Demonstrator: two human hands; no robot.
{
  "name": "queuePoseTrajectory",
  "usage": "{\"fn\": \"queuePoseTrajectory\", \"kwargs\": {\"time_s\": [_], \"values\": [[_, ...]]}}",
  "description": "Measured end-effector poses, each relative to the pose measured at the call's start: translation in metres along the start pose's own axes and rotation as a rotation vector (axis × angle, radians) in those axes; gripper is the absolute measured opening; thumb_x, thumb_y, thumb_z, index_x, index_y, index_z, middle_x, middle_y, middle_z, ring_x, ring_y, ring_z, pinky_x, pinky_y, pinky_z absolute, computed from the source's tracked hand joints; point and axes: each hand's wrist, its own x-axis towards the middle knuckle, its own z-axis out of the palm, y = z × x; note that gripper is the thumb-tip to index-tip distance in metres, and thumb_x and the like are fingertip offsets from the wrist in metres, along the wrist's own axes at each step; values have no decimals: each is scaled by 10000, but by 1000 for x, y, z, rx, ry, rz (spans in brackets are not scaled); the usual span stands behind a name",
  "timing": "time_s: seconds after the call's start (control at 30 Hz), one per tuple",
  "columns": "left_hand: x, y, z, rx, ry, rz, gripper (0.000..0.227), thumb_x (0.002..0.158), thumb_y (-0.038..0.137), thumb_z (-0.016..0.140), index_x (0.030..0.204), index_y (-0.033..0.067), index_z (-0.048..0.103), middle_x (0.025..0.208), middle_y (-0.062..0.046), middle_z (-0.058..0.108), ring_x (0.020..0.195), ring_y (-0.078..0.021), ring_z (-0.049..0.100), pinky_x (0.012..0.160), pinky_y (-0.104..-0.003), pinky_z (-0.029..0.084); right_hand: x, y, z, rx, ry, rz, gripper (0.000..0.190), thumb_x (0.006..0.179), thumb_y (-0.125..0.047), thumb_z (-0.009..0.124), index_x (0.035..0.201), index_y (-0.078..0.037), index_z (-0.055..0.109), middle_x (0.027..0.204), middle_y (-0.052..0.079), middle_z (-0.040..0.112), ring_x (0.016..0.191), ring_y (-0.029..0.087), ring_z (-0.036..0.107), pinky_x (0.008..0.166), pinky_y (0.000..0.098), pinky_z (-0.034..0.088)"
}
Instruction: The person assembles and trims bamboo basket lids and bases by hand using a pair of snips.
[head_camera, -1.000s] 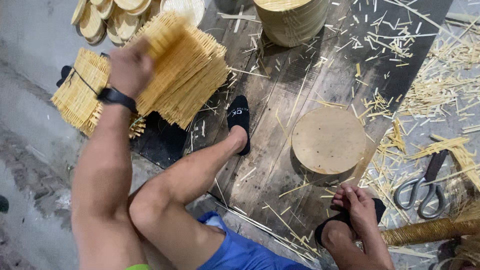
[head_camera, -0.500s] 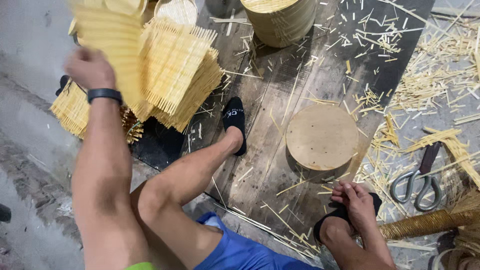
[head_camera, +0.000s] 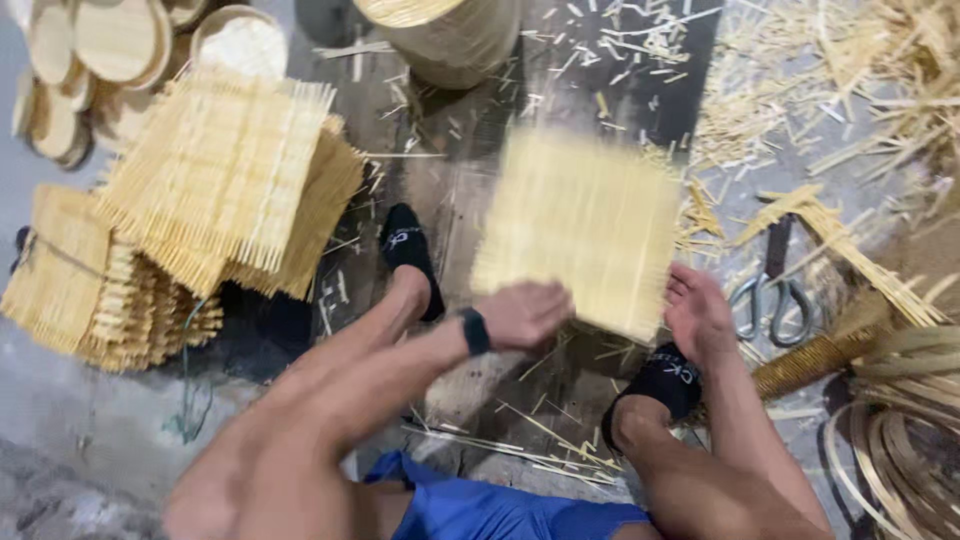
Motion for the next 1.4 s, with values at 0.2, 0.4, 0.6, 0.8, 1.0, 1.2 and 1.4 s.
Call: {"fn": "queuePoseTrajectory", "kwargs": {"time_s": [0.2,0.4,0.6,0.8,1.0,1.2,1.4], "values": [[-5,-19,54,-248,-367,-636,435,960,463,773,1131,87,637,1095,-122,706,1059,-246,664,1104,-448,500,35,28,2,-642,278,-35,226,915,-63,728,1115,36,688,981,82,747,814,117,685,748,270,565],[-47,-104,106,-863,472,-1517,478,712,165,916,1061,-66,685,952,-115,730,803,-147,673,745,-344,562,32,26,-1,-700,303,46,238,877,-19,717,1109,32,705,925,89,751,731,118,662,666,277,538],[-75,-112,150,-1148,496,-1443,249,732,105,901,903,-16,766,825,-65,761,663,-99,670,600,-258,551,24,30,12,-677,279,-30,256,862,-18,760,1110,17,711,962,61,758,771,86,684,684,246,562],[-47,-94,113,-975,504,-1444,422,742,80,860,1097,-58,678,1007,-139,749,848,-170,705,779,-318,577,18,25,26,-603,292,-54,214,875,-36,779,1069,23,714,943,68,751,752,75,676,665,234,576],[12,-42,95,118,-15,-629,794,676,137,835,1427,153,578,1583,-198,362,1476,-400,314,1201,-542,290,20,29,23,-720,382,-21,197,860,-47,804,1004,42,704,881,92,756,705,105,681,605,255,560],[35,-33,68,-177,-421,-548,888,602,265,907,1425,306,577,1657,-122,253,1532,-413,182,1226,-548,199,17,29,20,-837,363,-35,225,854,-116,793,1049,-16,743,908,58,772,768,102,704,678,250,587],[46,-29,43,-197,-411,-521,941,547,306,955,1413,283,588,1631,-129,320,1511,-423,251,1215,-495,264,-52,-25,-13,-1051,542,-535,202,921,-111,772,1094,-39,700,964,14,692,875,115,668,760,253,554]]}}
